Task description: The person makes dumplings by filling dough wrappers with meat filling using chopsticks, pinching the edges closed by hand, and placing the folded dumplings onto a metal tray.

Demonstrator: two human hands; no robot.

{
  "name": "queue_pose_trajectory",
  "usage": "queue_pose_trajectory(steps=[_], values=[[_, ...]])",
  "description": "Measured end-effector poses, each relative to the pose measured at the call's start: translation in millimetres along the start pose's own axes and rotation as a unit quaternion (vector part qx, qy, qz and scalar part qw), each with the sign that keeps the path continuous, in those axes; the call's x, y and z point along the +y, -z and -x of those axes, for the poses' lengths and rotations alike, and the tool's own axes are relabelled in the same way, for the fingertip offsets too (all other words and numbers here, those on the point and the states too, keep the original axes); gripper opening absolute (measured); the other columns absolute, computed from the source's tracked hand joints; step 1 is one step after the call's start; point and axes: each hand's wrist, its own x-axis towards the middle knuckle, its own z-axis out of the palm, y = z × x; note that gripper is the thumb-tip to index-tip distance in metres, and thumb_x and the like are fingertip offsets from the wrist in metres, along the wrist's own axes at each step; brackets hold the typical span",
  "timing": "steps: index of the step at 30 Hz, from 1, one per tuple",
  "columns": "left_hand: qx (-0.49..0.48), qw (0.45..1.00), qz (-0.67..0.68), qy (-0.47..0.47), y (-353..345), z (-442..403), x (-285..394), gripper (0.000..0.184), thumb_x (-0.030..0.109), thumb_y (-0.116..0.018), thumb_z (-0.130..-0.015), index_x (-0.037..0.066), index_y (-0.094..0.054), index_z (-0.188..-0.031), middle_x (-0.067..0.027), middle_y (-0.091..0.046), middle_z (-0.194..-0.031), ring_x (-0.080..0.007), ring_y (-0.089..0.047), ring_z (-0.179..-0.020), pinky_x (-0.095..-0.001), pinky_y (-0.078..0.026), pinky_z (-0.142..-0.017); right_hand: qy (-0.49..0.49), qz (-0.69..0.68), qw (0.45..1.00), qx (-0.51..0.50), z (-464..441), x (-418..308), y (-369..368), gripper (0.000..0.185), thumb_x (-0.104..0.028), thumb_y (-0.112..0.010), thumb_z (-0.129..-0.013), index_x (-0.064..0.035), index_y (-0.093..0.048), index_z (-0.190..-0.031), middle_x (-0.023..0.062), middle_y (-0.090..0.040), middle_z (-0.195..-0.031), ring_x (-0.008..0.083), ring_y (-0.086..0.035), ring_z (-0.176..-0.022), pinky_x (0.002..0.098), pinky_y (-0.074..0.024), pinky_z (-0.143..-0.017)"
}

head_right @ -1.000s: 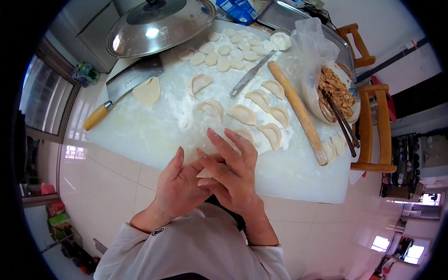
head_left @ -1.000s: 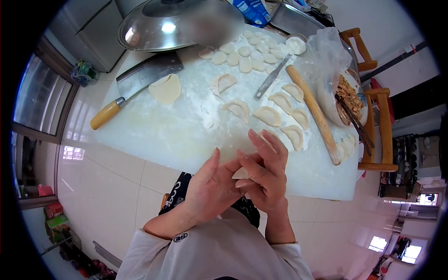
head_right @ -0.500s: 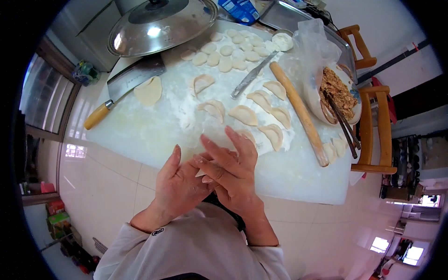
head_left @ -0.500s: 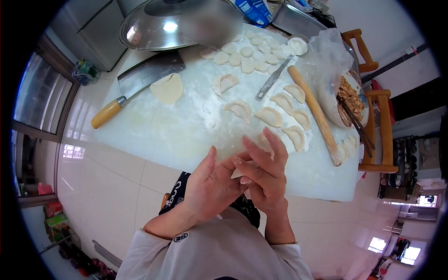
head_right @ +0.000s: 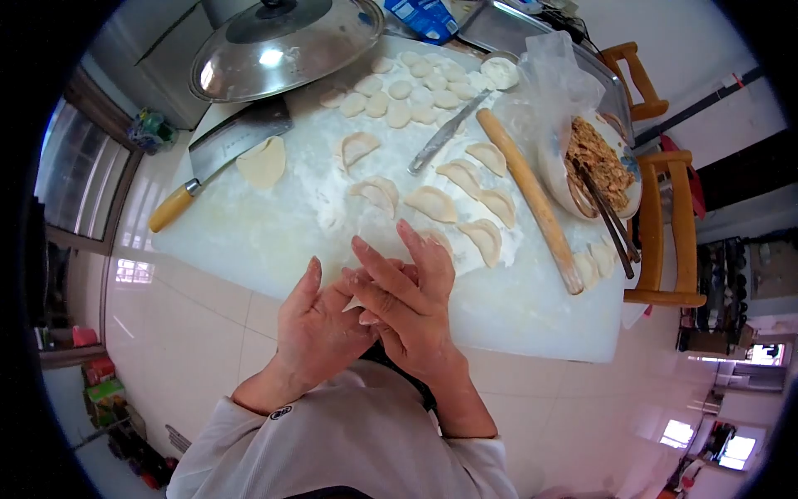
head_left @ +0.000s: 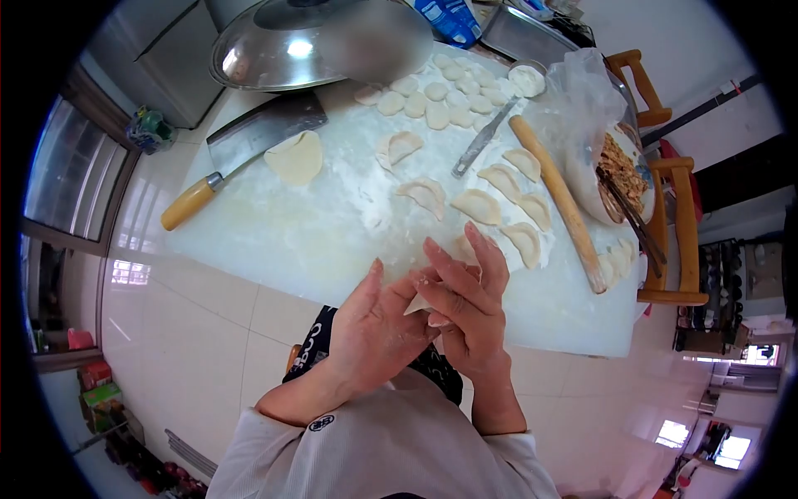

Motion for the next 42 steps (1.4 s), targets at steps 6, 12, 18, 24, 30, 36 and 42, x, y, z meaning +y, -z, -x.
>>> queue_pose_trajectory(steps=[6, 12, 18, 24, 30, 36, 42], values=[[-0.011, 0.999, -0.04, -0.006, -5.5, -0.9, 2.8, 0.072, 0.057, -0.018, -0.098, 0.004, -0.038, -0.141, -0.0057, -0.051, -0.131, -0.018, -0.049, -0.098, -0.036, -0.035, -0.096, -0.093, -0.066, 0.989, 0.093, -10.4, -18.1, -5.6, 0.031, -0.03, -0.057, -0.089, -0.0133, -0.068, -0.113, 0.0087, -0.053, -0.137, 0.0375, -0.033, -0.135, 0.0526, -0.0211, -0.107], [-0.003, 1.0, -0.012, -0.012, -3.1, -2.5, 0.0, 0.066, 0.052, -0.022, -0.099, 0.004, -0.038, -0.141, -0.0071, -0.05, -0.133, -0.0201, -0.051, -0.108, -0.0382, -0.036, -0.097, -0.003, -0.01, 1.0, 0.009, 0.9, 0.7, -2.1, 0.038, -0.037, -0.059, -0.088, -0.0134, -0.066, -0.116, 0.017, -0.048, -0.139, 0.0391, -0.034, -0.134, 0.0523, -0.0213, -0.107], [-0.092, 0.995, -0.033, -0.01, 6.4, -4.3, 1.7, 0.056, 0.041, -0.029, -0.1, 0.004, -0.034, -0.143, -0.0093, -0.046, -0.137, -0.0215, -0.049, -0.118, -0.0373, -0.036, -0.1, -0.087, -0.051, 0.992, 0.073, -8.5, -15.5, -5.3, 0.041, -0.038, -0.062, -0.085, -0.0111, -0.065, -0.116, 0.0193, -0.047, -0.139, 0.0393, -0.034, -0.134, 0.0533, -0.023, -0.106], [-0.048, 0.998, -0.036, -0.015, 11.4, -6.5, -5.0, 0.054, 0.036, -0.034, -0.1, 0.005, -0.031, -0.144, -0.0069, -0.046, -0.137, -0.0174, -0.048, -0.116, -0.0337, -0.038, -0.098, -0.03, -0.024, 0.997, 0.071, -1.2, -5.7, -3.8, 0.033, -0.033, -0.059, -0.088, -0.0104, -0.068, -0.111, 0.0136, -0.053, -0.135, 0.0374, -0.035, -0.134, 0.0517, -0.0236, -0.106], [-0.021, 0.999, -0.046, 0.002, 8.9, -6.6, -10.5, 0.05, 0.033, -0.033, -0.101, 0.007, -0.033, -0.144, -0.0061, -0.046, -0.138, -0.0171, -0.051, -0.113, -0.0335, -0.039, -0.097, -0.026, -0.01, 0.998, 0.049, -0.8, -9.0, 0.7, 0.031, -0.033, -0.059, -0.087, -0.0108, -0.07, -0.106, 0.008, -0.057, -0.131, 0.0347, -0.038, -0.133, 0.0509, -0.0238, -0.106], [-0.075, 0.996, -0.042, -0.016, 13.6, -7.0, -5.9, 0.05, 0.034, -0.037, -0.099, 0.008, -0.037, -0.141, -0.0067, -0.051, -0.133, -0.0185, -0.052, -0.114, -0.0334, -0.04, -0.096, -0.065, -0.062, 0.991, 0.095, -4.8, -10.1, -2.2, 0.043, -0.034, -0.07, -0.077, -0.0079, -0.066, -0.111, 0.0106, -0.058, -0.13, 0.0338, -0.039, -0.132, 0.0498, -0.0265, -0.105], [-0.09, 0.996, -0.013, -0.018, 12.3, -7.2, -6.7, 0.048, 0.033, -0.031, -0.102, 0.005, -0.038, -0.14, -0.0059, -0.05, -0.13, -0.0168, -0.052, -0.109, -0.032, -0.042, -0.09, -0.049, -0.091, 0.987, 0.12, 1.7, -6.2, -1.6, 0.033, -0.022, -0.074, -0.07, -0.0123, -0.07, -0.101, 0.008, -0.061, -0.125, 0.0333, -0.045, -0.126, 0.0486, -0.0291, -0.103]])
